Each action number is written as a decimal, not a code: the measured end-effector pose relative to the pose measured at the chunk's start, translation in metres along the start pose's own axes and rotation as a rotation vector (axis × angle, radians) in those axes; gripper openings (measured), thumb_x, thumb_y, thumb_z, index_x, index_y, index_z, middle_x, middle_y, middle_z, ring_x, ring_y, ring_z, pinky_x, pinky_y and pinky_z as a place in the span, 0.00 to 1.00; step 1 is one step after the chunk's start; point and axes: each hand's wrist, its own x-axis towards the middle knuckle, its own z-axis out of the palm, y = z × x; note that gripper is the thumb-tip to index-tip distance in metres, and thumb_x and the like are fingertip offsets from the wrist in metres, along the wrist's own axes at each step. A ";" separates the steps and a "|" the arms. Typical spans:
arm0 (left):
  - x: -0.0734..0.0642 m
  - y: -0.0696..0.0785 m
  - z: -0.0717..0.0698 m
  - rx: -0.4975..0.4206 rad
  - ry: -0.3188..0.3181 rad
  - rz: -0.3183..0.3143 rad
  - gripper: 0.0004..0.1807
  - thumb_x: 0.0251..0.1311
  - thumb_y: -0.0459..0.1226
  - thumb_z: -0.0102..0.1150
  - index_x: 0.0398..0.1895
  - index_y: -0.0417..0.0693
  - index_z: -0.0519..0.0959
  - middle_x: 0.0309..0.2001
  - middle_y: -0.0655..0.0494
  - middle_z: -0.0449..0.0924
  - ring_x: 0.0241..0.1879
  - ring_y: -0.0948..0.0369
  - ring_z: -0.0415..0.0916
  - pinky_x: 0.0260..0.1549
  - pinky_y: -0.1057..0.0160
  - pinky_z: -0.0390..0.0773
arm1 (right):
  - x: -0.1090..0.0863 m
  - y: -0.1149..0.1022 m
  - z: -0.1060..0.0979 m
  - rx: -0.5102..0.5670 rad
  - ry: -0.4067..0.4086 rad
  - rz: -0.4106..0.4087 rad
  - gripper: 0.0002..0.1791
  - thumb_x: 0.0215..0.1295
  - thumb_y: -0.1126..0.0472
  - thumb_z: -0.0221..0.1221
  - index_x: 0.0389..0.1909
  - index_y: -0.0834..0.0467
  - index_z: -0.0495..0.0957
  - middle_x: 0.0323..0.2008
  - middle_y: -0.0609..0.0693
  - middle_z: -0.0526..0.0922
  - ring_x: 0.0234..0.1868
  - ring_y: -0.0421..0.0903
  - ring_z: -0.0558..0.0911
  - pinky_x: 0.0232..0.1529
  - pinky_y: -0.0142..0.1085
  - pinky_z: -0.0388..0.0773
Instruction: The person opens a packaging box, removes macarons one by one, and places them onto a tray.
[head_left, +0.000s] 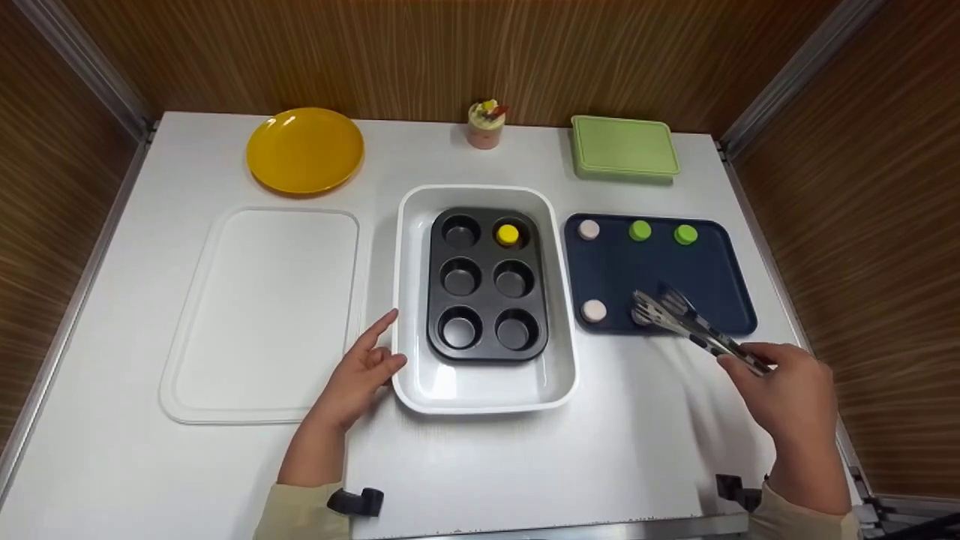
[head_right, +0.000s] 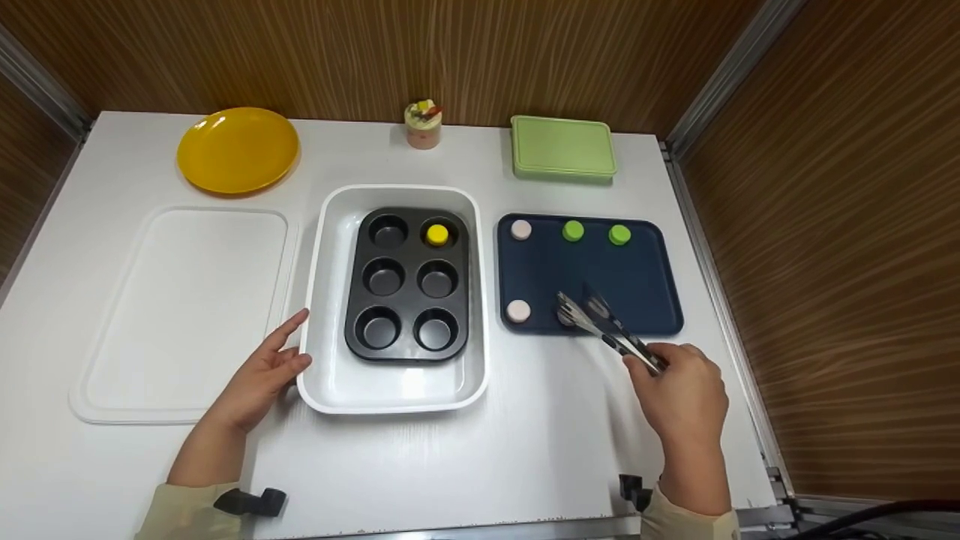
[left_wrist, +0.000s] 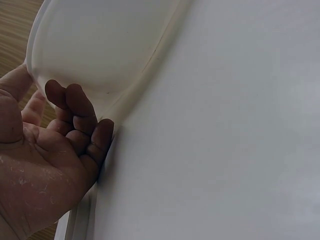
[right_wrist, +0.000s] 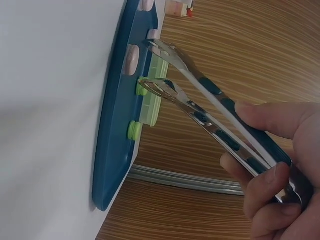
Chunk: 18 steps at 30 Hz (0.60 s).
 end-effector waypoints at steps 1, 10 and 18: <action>0.000 0.000 0.000 0.001 -0.002 0.000 0.41 0.72 0.27 0.61 0.84 0.45 0.57 0.28 0.53 0.75 0.30 0.63 0.74 0.38 0.66 0.77 | 0.001 -0.001 0.000 0.006 0.005 0.008 0.17 0.60 0.59 0.74 0.45 0.67 0.90 0.39 0.65 0.89 0.41 0.66 0.85 0.37 0.50 0.75; 0.000 -0.001 -0.001 0.010 0.011 -0.006 0.41 0.72 0.27 0.61 0.84 0.46 0.58 0.26 0.55 0.72 0.29 0.62 0.71 0.36 0.66 0.75 | 0.008 -0.024 0.009 0.045 0.018 -0.018 0.16 0.62 0.60 0.75 0.45 0.68 0.89 0.42 0.67 0.87 0.40 0.65 0.86 0.36 0.43 0.74; 0.001 0.000 0.000 0.002 0.019 0.005 0.40 0.71 0.26 0.62 0.84 0.44 0.59 0.26 0.56 0.70 0.29 0.63 0.70 0.36 0.67 0.74 | 0.015 -0.061 0.031 0.164 0.103 -0.167 0.12 0.59 0.65 0.76 0.40 0.68 0.90 0.36 0.63 0.86 0.34 0.58 0.84 0.32 0.24 0.66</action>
